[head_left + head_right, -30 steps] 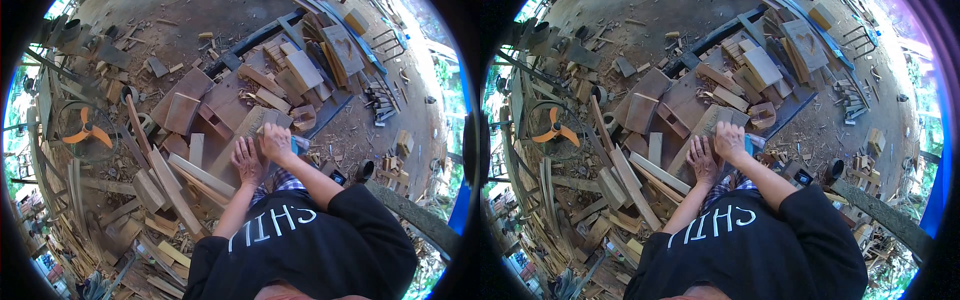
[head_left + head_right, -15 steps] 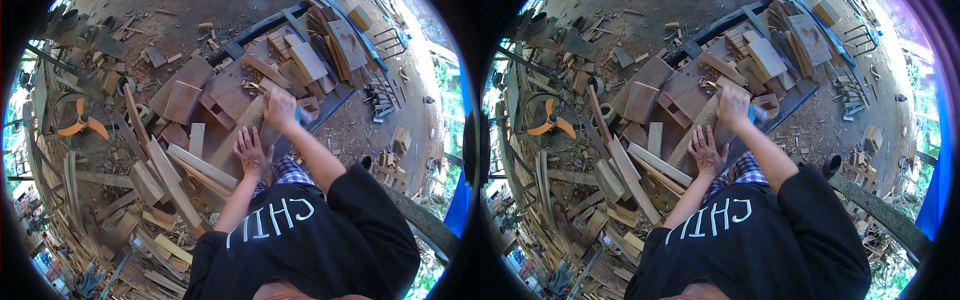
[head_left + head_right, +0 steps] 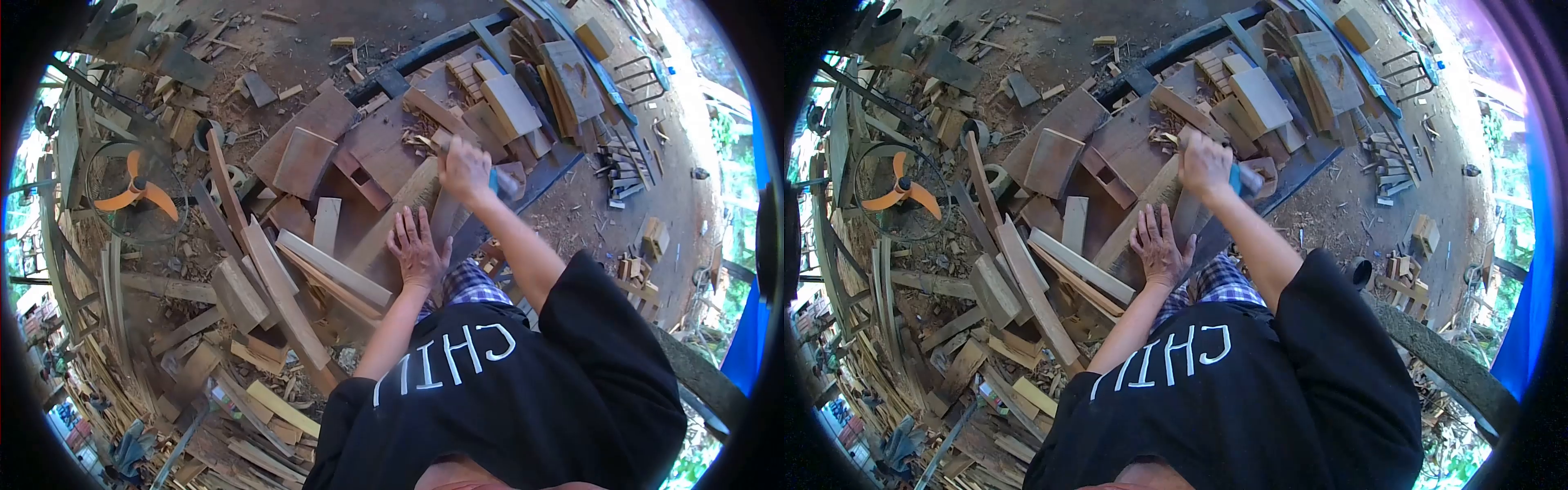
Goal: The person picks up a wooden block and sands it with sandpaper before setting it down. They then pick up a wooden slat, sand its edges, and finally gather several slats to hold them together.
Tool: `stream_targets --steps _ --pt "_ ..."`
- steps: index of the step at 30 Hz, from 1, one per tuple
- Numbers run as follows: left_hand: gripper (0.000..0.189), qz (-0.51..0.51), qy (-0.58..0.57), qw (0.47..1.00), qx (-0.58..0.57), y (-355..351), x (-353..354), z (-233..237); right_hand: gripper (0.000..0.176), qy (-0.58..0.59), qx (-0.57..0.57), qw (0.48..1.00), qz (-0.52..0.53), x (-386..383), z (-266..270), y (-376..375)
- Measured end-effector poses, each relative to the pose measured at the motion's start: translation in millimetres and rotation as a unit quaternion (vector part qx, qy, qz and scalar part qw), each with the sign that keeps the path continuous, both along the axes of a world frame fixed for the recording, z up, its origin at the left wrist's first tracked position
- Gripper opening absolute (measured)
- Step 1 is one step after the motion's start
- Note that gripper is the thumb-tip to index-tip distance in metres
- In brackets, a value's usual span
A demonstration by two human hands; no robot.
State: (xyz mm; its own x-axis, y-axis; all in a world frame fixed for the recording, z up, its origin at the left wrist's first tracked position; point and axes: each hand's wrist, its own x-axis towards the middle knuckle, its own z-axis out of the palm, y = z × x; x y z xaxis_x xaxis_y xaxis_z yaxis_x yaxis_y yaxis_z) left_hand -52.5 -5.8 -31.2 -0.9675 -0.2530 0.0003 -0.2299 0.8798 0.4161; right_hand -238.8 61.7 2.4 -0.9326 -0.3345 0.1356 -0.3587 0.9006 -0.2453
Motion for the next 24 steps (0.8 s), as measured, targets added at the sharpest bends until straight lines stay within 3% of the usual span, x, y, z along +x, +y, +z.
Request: stream_targets --steps 4,6,8,11,14,17,18,20,24 --pt "0.085 -0.009 -0.004 1.000 0.007 -0.8 0.9 -0.4 0.037 -0.133 0.044 0.989 0.056 87.3 11.3 18.6" --pt "0.085 -0.005 -0.005 1.000 0.007 -0.8 0.0 -0.3 0.034 -0.049 0.041 0.997 0.041 67.7 -0.3 16.7" --pt "0.085 -0.001 -0.006 1.000 0.006 1.3 2.0 -0.7 0.033 -0.040 0.019 0.999 -0.013 15.3 -10.4 6.2" --pt "0.085 -0.001 0.003 1.000 0.002 -2.1 -1.0 0.3 0.030 0.011 -0.006 1.000 -0.015 -6.1 -5.0 1.4" --pt "0.084 0.001 0.011 1.000 0.004 -0.6 -0.8 -2.9 0.028 -0.052 0.032 0.998 0.024 65.4 -1.2 14.4" --pt "0.085 -0.009 -0.005 1.000 -0.005 -0.9 0.7 -3.9 0.026 -0.065 0.013 0.997 0.045 65.7 7.0 16.7" --pt "0.085 -0.003 -0.002 1.000 -0.002 -0.4 -0.4 -2.7 0.026 -0.015 0.003 1.000 0.020 44.1 -4.2 12.0" --pt "0.085 0.003 0.003 1.000 -0.003 1.4 0.7 -0.9 0.026 -0.046 0.001 0.999 -0.017 -5.9 -0.7 0.0" --pt "0.085 0.004 0.015 1.000 -0.002 0.2 -0.2 -1.6 0.027 -0.013 0.000 1.000 0.005 22.6 5.7 6.6"
